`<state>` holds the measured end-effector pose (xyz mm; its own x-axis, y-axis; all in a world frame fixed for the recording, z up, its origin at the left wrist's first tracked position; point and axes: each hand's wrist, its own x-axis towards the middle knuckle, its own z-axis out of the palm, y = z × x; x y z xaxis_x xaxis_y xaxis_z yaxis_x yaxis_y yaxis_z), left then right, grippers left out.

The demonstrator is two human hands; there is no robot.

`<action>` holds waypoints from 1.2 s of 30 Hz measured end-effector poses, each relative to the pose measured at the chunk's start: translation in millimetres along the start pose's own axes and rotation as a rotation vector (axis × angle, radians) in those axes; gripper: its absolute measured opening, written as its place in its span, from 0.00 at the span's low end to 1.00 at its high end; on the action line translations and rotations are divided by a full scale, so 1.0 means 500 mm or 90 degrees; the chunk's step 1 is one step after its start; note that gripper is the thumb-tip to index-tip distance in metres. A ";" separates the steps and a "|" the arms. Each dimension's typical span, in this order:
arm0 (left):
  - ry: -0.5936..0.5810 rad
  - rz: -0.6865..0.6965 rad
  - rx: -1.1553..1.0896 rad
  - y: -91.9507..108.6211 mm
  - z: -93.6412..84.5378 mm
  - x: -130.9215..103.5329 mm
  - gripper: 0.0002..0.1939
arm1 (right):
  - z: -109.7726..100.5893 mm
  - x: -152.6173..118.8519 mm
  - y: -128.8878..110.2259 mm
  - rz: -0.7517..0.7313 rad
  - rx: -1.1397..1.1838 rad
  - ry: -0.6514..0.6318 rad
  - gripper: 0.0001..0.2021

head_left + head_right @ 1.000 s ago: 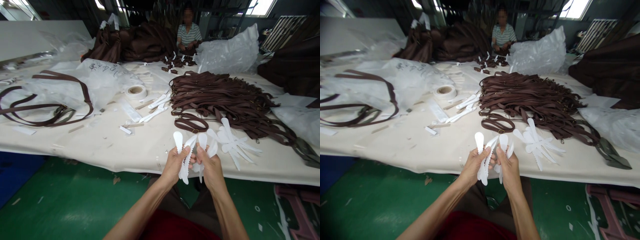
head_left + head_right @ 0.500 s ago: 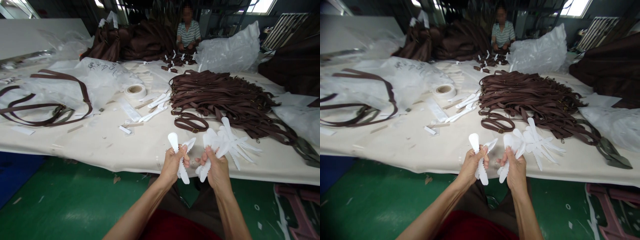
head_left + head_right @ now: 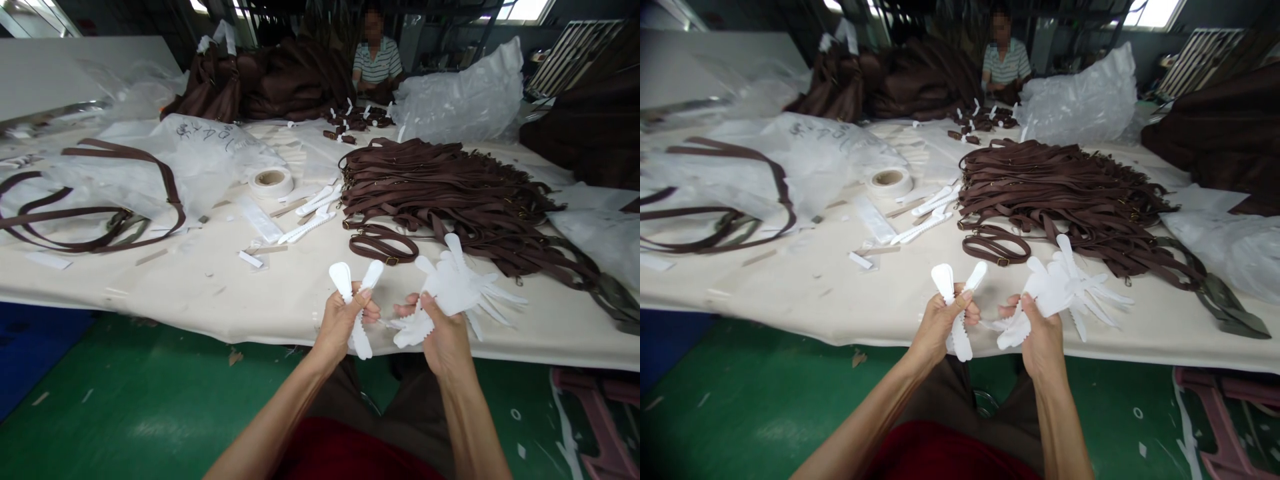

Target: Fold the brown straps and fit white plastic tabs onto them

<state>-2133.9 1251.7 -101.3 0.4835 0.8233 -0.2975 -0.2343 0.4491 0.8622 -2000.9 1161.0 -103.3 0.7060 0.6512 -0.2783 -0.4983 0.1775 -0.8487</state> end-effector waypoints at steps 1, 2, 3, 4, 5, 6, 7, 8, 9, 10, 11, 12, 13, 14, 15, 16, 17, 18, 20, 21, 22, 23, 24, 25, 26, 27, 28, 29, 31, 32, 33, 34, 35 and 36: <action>-0.004 -0.008 0.003 -0.002 0.003 -0.002 0.21 | 0.004 -0.003 0.004 -0.002 -0.019 -0.016 0.17; -0.007 -0.019 0.005 -0.004 0.006 -0.004 0.21 | 0.011 -0.006 0.010 -0.007 -0.036 -0.029 0.16; -0.010 -0.027 0.007 -0.008 0.009 -0.007 0.21 | 0.020 -0.009 0.016 -0.013 -0.050 -0.039 0.17; -0.018 -0.034 0.011 -0.012 0.013 -0.009 0.21 | 0.029 -0.012 0.022 -0.014 -0.062 -0.050 0.18; -0.031 -0.037 0.018 -0.016 0.015 -0.011 0.21 | 0.039 -0.015 0.028 -0.005 -0.069 -0.064 0.19; -0.047 -0.036 0.027 -0.021 0.017 -0.013 0.21 | 0.048 -0.017 0.033 0.015 -0.070 -0.085 0.20; -0.063 -0.034 0.033 -0.025 0.018 -0.014 0.22 | 0.056 -0.019 0.037 0.042 -0.066 -0.105 0.20; -0.076 -0.034 0.035 -0.028 0.018 -0.015 0.23 | 0.061 -0.021 0.040 0.070 -0.059 -0.118 0.20; -0.086 -0.035 0.033 -0.030 0.016 -0.015 0.24 | 0.064 -0.022 0.041 0.090 -0.052 -0.122 0.20; -0.088 -0.037 0.029 -0.030 0.013 -0.014 0.25 | 0.064 -0.022 0.042 0.097 -0.045 -0.116 0.21; -0.080 -0.036 0.025 -0.028 0.009 -0.013 0.24 | 0.060 -0.022 0.040 0.089 -0.038 -0.098 0.21; -0.060 -0.031 0.022 -0.023 0.004 -0.010 0.24 | 0.052 -0.021 0.035 0.072 -0.032 -0.070 0.22; -0.033 -0.024 0.021 -0.017 0.000 -0.008 0.24 | 0.041 -0.020 0.027 0.050 -0.024 -0.037 0.21; -0.008 -0.015 0.024 -0.010 -0.002 -0.004 0.24 | 0.027 -0.019 0.016 0.031 -0.013 -0.010 0.18; 0.009 -0.009 0.027 -0.003 -0.001 0.000 0.24 | 0.011 -0.017 0.002 0.014 -0.003 0.012 0.15; 0.017 -0.008 0.030 0.002 0.004 0.005 0.25 | -0.004 -0.015 -0.014 0.002 0.003 0.026 0.15; 0.008 -0.014 0.035 0.003 0.013 0.009 0.25 | -0.019 -0.012 -0.031 -0.002 0.002 0.029 0.18; -0.013 -0.022 0.041 0.001 0.028 0.015 0.25 | -0.030 -0.008 -0.047 -0.002 -0.005 0.022 0.21; -0.073 -0.036 0.049 -0.013 0.071 0.026 0.26 | -0.043 0.005 -0.072 0.019 -0.033 -0.003 0.23; -0.112 -0.041 0.051 -0.023 0.097 0.033 0.26 | -0.045 0.015 -0.080 0.036 -0.045 -0.014 0.22; -0.157 -0.045 0.056 -0.035 0.123 0.041 0.27 | -0.043 0.026 -0.086 0.048 -0.054 -0.020 0.21; -0.203 -0.047 0.066 -0.045 0.146 0.049 0.28 | -0.040 0.039 -0.091 0.049 -0.058 -0.020 0.21; -0.240 -0.044 0.078 -0.054 0.166 0.057 0.29 | -0.037 0.053 -0.096 0.038 -0.059 -0.015 0.21; -0.269 -0.037 0.095 -0.061 0.181 0.066 0.29 | -0.034 0.066 -0.102 0.017 -0.058 -0.004 0.21; -0.284 -0.026 0.115 -0.064 0.190 0.074 0.29 | -0.034 0.079 -0.110 -0.016 -0.060 0.015 0.21; -0.284 -0.013 0.136 -0.064 0.193 0.082 0.29 | -0.037 0.092 -0.122 -0.053 -0.066 0.037 0.22; -0.267 0.000 0.151 -0.062 0.190 0.089 0.29 | -0.042 0.104 -0.136 -0.093 -0.078 0.061 0.22; -0.239 0.007 0.155 -0.058 0.183 0.095 0.29 | -0.052 0.116 -0.153 -0.131 -0.103 0.083 0.23; -0.183 -0.011 0.129 -0.047 0.163 0.102 0.29 | -0.077 0.143 -0.188 -0.199 -0.215 0.111 0.22; -0.164 -0.035 0.104 -0.041 0.152 0.104 0.29 | -0.091 0.157 -0.204 -0.217 -0.308 0.103 0.21; -0.158 -0.061 0.077 -0.037 0.141 0.105 0.29 | -0.105 0.172 -0.218 -0.228 -0.418 0.088 0.22; -0.163 -0.082 0.052 -0.032 0.133 0.104 0.30 | -0.116 0.185 -0.229 -0.243 -0.533 0.073 0.23; -0.173 -0.095 0.032 -0.028 0.125 0.103 0.30 | -0.123 0.196 -0.235 -0.266 -0.637 0.067 0.26; -0.184 -0.101 0.012 -0.024 0.120 0.102 0.29 | -0.126 0.201 -0.237 -0.299 -0.714 0.073 0.29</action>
<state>-2056.1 1267.4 -102.4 0.7330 0.6094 -0.3024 -0.1218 0.5550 0.8229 -1839.1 1158.8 -58.8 0.7689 0.6163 0.1703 0.4881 -0.3937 -0.7789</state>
